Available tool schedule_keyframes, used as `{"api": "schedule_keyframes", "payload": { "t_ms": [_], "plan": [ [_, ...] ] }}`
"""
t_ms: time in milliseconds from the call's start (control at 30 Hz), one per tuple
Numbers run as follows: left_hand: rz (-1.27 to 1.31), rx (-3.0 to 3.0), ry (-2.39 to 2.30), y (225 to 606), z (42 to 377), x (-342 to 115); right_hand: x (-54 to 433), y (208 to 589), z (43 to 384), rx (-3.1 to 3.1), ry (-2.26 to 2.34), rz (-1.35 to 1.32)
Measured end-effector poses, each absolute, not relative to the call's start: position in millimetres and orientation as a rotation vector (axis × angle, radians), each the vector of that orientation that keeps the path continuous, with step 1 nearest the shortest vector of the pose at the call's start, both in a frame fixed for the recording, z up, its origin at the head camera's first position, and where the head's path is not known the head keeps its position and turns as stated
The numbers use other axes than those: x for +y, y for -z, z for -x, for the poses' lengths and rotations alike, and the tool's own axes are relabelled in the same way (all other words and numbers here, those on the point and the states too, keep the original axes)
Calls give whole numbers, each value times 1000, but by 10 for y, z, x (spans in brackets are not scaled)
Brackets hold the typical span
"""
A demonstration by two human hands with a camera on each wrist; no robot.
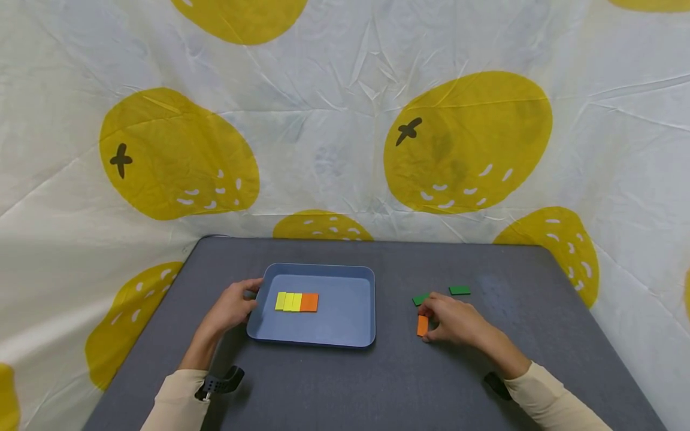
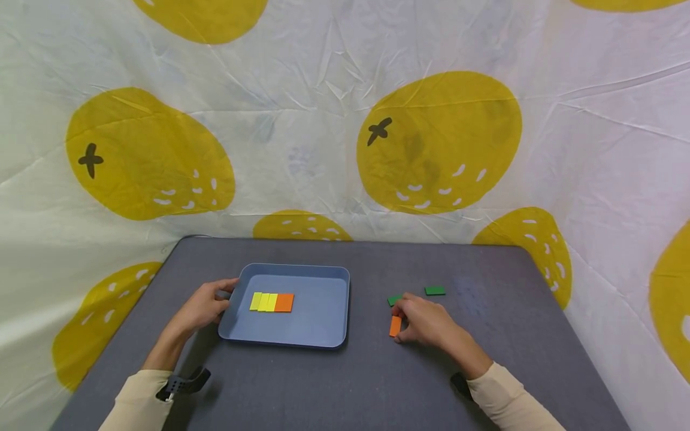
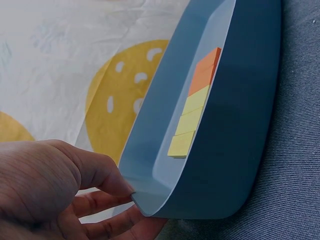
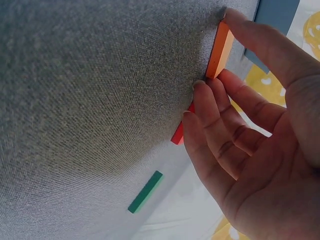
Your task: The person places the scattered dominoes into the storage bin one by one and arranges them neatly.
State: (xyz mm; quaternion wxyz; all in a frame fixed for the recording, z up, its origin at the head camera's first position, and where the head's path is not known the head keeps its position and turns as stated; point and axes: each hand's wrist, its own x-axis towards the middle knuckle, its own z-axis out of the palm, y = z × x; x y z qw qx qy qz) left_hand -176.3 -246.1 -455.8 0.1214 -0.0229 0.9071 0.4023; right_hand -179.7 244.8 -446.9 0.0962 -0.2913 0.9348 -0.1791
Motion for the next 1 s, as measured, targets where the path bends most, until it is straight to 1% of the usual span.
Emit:
{"api": "schedule_keyframes", "payload": {
  "t_ms": [1000],
  "plan": [
    [67, 2659, -1169, 4572, 1762, -2461, 2435, 4450, 1819, 2757, 554, 911]
  ]
}}
